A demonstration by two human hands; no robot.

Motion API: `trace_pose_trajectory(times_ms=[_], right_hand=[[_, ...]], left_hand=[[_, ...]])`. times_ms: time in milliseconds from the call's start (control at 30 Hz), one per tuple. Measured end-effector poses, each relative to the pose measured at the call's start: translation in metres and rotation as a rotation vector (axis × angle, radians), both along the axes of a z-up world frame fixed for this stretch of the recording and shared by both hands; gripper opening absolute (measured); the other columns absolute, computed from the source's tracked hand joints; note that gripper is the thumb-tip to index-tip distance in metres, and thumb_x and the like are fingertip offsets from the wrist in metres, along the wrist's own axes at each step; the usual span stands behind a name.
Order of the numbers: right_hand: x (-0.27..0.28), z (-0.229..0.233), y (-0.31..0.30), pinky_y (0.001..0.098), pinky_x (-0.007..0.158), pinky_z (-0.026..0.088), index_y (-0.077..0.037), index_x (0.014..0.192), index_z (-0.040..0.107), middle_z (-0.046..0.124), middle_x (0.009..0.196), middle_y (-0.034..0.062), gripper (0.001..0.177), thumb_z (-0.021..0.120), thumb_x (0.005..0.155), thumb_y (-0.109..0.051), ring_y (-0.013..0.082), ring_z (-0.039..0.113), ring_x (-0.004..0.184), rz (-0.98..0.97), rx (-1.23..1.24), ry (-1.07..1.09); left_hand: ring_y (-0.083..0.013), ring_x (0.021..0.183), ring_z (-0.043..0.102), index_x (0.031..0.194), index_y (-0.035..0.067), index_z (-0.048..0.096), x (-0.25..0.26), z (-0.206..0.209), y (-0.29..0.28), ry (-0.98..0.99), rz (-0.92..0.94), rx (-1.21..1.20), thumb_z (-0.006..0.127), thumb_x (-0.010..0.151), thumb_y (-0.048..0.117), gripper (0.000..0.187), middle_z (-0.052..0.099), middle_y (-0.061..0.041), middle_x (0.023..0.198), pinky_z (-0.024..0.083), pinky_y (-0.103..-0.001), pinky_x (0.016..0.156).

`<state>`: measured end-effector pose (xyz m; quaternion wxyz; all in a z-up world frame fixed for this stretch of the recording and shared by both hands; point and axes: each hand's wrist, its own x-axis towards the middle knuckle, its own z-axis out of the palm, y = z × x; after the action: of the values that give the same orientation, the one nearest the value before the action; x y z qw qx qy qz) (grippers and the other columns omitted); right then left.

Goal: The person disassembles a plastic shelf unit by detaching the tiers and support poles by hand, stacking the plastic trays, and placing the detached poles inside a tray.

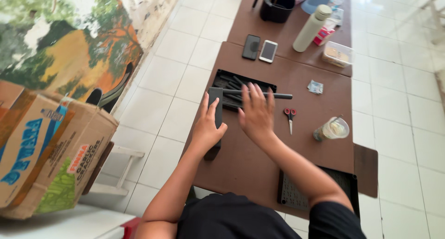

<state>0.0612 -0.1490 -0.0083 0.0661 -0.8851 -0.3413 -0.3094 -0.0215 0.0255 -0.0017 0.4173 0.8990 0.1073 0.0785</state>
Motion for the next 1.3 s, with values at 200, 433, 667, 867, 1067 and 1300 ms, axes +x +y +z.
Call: trace_pose_trajectory(times_ms=[200, 433, 667, 867, 1067, 1300], right_hand=[[0.07, -0.042, 0.042, 0.0417, 0.082, 0.048, -0.009, 0.114, 0.063, 0.06, 0.088, 0.0048, 0.039, 0.077, 0.082, -0.026, 0.0246, 0.061, 0.087, 0.042, -0.029, -0.075], [0.084, -0.065, 0.035, 0.0407, 0.058, 0.05, -0.013, 0.079, 0.06, 0.063, 0.07, 0.0024, 0.025, 0.072, 0.092, -0.031, 0.0238, 0.065, 0.066, 0.004, 0.091, -0.023], [0.106, -0.07, -0.013, 0.0433, 0.046, 0.047, -0.014, 0.061, 0.07, 0.063, 0.06, 0.0096, 0.022, 0.076, 0.072, -0.033, 0.0307, 0.061, 0.057, -0.077, -0.013, 0.551], [0.106, -0.01, -0.035, 0.0318, 0.048, 0.042, -0.012, 0.095, 0.058, 0.057, 0.063, -0.0008, 0.026, 0.064, 0.092, -0.037, 0.0149, 0.053, 0.053, -0.026, -0.035, 1.617], [0.046, 0.004, -0.028, 0.0341, 0.058, 0.048, -0.013, 0.112, 0.059, 0.064, 0.085, 0.0027, 0.062, 0.07, 0.066, -0.052, 0.0206, 0.066, 0.075, -0.012, -0.194, -0.128], [0.059, -0.07, -0.03, 0.0386, 0.061, 0.048, -0.014, 0.097, 0.06, 0.063, 0.08, 0.0017, 0.022, 0.075, 0.094, -0.031, 0.0239, 0.064, 0.072, -0.174, -0.151, 0.086]], left_hand=[[-0.0397, 0.127, 0.058, 0.154, 0.011, 0.03, 0.023, -0.018, 0.005, -0.068, -0.047, 0.146, 0.077, 0.073, 0.026, 0.095, 0.02, -0.014, 0.163, 0.055, -0.046, 0.094], [-0.0444, 0.114, 0.064, 0.152, 0.013, 0.033, 0.094, -0.034, 0.009, 0.109, -0.085, 0.218, 0.078, 0.078, 0.028, 0.088, 0.037, -0.02, 0.149, 0.055, -0.052, 0.092], [-0.0438, 0.109, 0.066, 0.146, 0.013, 0.037, 0.073, -0.029, -0.007, 0.092, -0.22, 0.226, 0.074, 0.082, 0.024, 0.075, 0.036, -0.019, 0.152, 0.056, -0.051, 0.089], [-0.0434, 0.113, 0.064, 0.145, 0.013, 0.038, 0.07, -0.023, -0.023, -0.033, -0.394, 0.269, 0.077, 0.075, 0.025, 0.081, 0.037, -0.02, 0.148, 0.056, -0.051, 0.085], [-0.0441, 0.11, 0.065, 0.15, 0.011, 0.033, 0.089, -0.025, -0.011, 0.11, -0.273, 0.231, 0.072, 0.082, 0.024, 0.08, 0.034, -0.022, 0.153, 0.056, -0.049, 0.089], [-0.0441, 0.11, 0.066, 0.149, 0.008, 0.033, 0.085, -0.02, -0.021, 0.138, -0.265, 0.206, 0.072, 0.084, 0.022, 0.078, 0.031, -0.023, 0.155, 0.057, -0.049, 0.088]])
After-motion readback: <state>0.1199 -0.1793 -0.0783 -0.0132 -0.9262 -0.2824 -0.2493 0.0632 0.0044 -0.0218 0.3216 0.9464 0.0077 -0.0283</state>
